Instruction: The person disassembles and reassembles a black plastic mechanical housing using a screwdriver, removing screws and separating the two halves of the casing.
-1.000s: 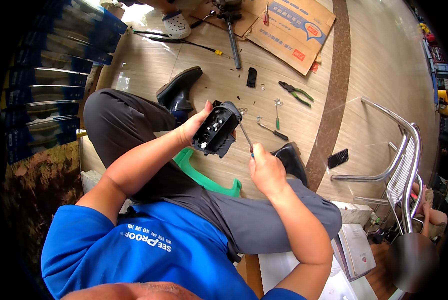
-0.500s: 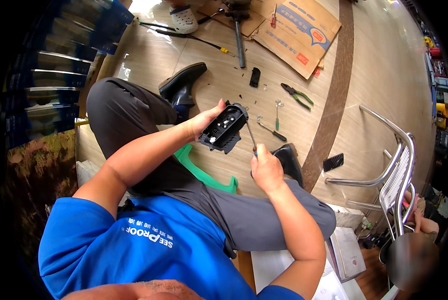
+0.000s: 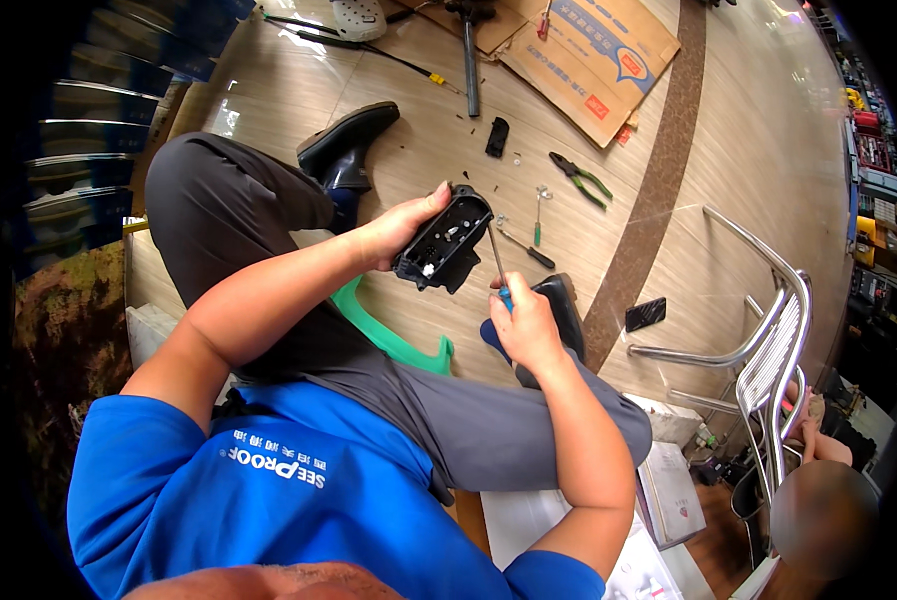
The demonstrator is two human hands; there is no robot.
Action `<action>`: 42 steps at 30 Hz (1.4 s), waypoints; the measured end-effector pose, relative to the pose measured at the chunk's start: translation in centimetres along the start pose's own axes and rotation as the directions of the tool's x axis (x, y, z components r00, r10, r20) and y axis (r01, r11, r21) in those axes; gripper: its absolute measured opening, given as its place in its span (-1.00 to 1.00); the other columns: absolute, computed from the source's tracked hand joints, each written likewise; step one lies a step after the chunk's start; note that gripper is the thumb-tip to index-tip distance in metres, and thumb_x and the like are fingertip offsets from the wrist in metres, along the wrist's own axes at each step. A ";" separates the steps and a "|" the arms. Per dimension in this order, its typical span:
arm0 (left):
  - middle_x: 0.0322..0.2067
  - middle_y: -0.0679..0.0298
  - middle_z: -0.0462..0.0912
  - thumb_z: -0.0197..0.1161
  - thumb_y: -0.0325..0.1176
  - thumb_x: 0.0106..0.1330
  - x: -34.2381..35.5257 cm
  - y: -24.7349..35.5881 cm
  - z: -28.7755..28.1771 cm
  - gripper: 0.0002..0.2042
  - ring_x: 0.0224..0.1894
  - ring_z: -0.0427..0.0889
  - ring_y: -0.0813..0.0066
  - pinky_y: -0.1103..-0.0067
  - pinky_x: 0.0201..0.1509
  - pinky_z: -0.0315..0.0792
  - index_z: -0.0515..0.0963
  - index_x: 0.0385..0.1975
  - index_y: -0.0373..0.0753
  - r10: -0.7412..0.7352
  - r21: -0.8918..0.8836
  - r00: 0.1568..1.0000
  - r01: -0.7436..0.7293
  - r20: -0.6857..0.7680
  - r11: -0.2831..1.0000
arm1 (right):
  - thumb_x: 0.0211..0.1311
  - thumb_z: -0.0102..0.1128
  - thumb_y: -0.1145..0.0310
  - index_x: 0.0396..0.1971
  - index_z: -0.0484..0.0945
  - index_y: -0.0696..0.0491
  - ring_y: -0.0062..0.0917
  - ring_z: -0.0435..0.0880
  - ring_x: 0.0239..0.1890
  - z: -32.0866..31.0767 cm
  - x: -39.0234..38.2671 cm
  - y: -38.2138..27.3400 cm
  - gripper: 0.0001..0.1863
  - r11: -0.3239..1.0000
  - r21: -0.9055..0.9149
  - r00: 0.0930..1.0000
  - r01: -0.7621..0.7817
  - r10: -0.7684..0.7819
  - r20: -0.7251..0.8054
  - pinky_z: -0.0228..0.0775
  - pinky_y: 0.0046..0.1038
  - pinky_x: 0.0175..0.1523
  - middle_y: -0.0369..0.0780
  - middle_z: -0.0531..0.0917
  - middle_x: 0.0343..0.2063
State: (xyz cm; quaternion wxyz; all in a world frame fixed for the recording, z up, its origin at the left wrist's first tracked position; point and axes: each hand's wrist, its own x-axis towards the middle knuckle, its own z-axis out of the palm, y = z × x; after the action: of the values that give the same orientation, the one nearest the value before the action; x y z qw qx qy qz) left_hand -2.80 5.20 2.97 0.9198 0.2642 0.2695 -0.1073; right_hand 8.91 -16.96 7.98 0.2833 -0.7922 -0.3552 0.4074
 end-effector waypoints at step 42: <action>-0.20 0.10 0.71 -0.23 0.42 0.40 -0.4 0.4 0.7 -0.25 -0.34 0.77 0.28 0.35 -0.48 0.68 0.49 0.15 -0.15 -0.079 -0.053 0.996 0.081 0.039 0.995 | 0.27 0.21 0.45 -0.10 0.51 0.15 -0.32 0.69 -0.40 -0.5 0.2 0.5 -0.77 0.998 -0.054 1.000 0.022 -0.022 -0.007 0.49 -0.36 -0.21 -0.09 0.63 -0.47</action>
State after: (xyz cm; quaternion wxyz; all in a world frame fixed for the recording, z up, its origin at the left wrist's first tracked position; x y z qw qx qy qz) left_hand -2.65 5.14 3.84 0.9264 0.2260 0.2657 -0.1417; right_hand 9.59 -17.15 7.81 0.2678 -0.7970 -0.3737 0.3916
